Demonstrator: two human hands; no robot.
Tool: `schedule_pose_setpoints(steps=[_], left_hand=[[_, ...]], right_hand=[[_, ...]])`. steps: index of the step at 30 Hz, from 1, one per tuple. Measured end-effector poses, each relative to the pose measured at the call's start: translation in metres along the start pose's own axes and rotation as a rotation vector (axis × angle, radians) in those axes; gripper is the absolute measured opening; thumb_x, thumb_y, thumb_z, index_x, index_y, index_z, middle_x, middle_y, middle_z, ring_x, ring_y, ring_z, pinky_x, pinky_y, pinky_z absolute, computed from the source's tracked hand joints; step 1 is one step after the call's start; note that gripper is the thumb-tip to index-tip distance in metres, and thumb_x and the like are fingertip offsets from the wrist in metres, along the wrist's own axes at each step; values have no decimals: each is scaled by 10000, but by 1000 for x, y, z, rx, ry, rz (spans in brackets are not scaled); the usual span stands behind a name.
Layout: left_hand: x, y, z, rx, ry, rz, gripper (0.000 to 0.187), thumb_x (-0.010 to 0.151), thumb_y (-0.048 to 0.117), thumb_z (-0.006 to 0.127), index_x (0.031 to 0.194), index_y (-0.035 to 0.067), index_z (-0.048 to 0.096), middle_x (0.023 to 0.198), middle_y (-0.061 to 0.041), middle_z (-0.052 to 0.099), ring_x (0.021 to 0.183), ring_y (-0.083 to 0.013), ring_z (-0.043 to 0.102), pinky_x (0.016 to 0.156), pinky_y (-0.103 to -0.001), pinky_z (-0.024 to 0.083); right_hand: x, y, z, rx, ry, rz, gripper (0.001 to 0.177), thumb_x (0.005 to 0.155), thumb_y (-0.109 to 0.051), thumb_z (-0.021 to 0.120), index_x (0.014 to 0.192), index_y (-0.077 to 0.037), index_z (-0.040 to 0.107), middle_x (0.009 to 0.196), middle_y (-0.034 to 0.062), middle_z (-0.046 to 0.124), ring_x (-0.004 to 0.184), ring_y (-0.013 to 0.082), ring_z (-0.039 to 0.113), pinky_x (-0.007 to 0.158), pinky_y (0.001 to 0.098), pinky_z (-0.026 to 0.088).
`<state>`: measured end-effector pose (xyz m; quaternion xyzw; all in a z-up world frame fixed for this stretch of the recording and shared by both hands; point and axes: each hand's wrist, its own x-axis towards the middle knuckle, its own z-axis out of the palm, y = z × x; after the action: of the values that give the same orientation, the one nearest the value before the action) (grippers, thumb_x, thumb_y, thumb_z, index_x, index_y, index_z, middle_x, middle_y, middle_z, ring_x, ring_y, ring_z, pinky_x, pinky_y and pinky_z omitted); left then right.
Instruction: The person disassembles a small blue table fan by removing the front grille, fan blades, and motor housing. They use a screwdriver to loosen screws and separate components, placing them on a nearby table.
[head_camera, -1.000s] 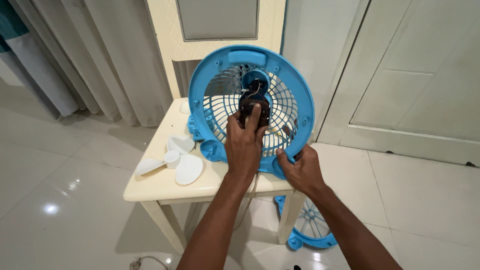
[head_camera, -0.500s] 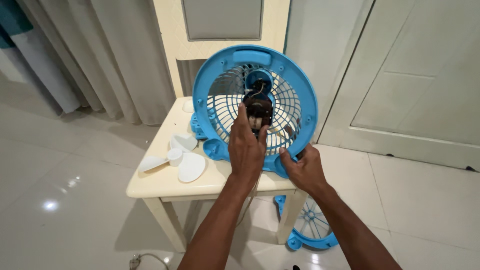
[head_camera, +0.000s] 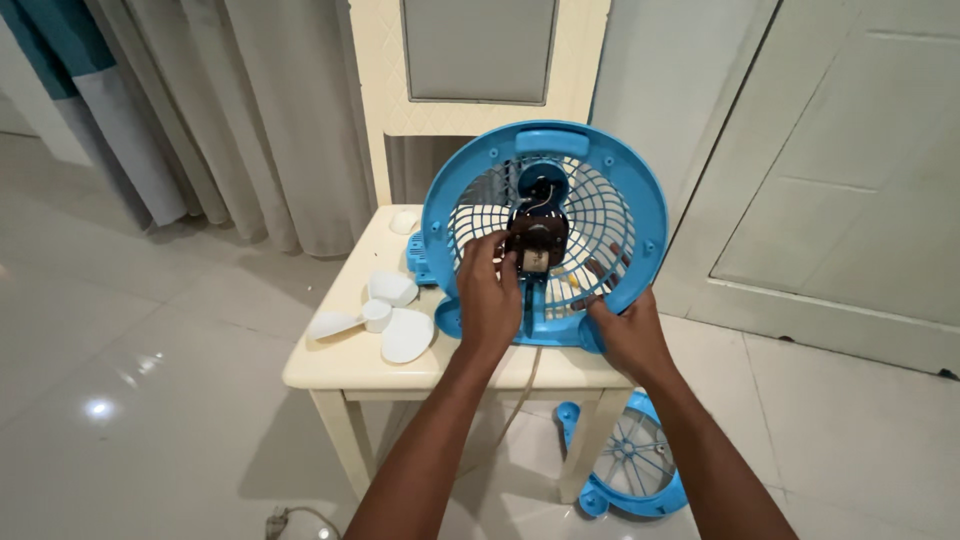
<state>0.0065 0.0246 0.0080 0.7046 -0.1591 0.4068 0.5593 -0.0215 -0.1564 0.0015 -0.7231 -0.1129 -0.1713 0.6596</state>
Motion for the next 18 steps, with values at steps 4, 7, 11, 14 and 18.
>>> schedule_pose_setpoints(steps=[4, 7, 11, 14, 18], left_hand=[[9, -1, 4, 13, 31, -102, 203, 933, 17, 648, 1129, -27, 678, 1074, -179, 684, 877, -298, 707, 740, -385, 567], [15, -10, 7, 31, 54, -120, 195, 906, 6, 667, 1095, -29, 694, 1041, -171, 710, 831, -281, 723, 750, -385, 559], [19, -25, 17, -57, 108, -192, 136, 917, 11, 685, 1046, -29, 700, 944, -154, 745, 849, -253, 743, 767, -363, 576], [20, -25, 18, -52, 87, -277, 161, 909, 12, 676, 1066, -17, 697, 928, -142, 741, 816, -246, 746, 747, -356, 576], [21, -15, 9, 20, -12, -196, 339, 892, -13, 668, 1230, 9, 673, 968, -163, 696, 870, -284, 702, 781, -390, 538]], right_hand=[[-3, 2, 0, -62, -7, -72, 738, 898, 70, 504, 1579, 12, 224, 1545, 229, 450, 1488, 293, 445, 979, 346, 542], [-3, 4, -1, -88, -5, -79, 739, 877, 73, 502, 1565, 18, 236, 1546, 209, 440, 1469, 290, 459, 963, 353, 551], [1, 12, -5, -75, -20, -33, 733, 887, 57, 520, 1571, -5, 265, 1473, 208, 527, 1460, 280, 480, 968, 345, 539], [4, 13, -5, -45, -35, -61, 738, 881, 72, 508, 1572, -4, 260, 1485, 213, 512, 1460, 286, 477, 966, 349, 533], [-2, 9, -3, -55, -21, -57, 738, 893, 60, 528, 1570, -11, 243, 1489, 210, 515, 1438, 280, 487, 968, 355, 538]])
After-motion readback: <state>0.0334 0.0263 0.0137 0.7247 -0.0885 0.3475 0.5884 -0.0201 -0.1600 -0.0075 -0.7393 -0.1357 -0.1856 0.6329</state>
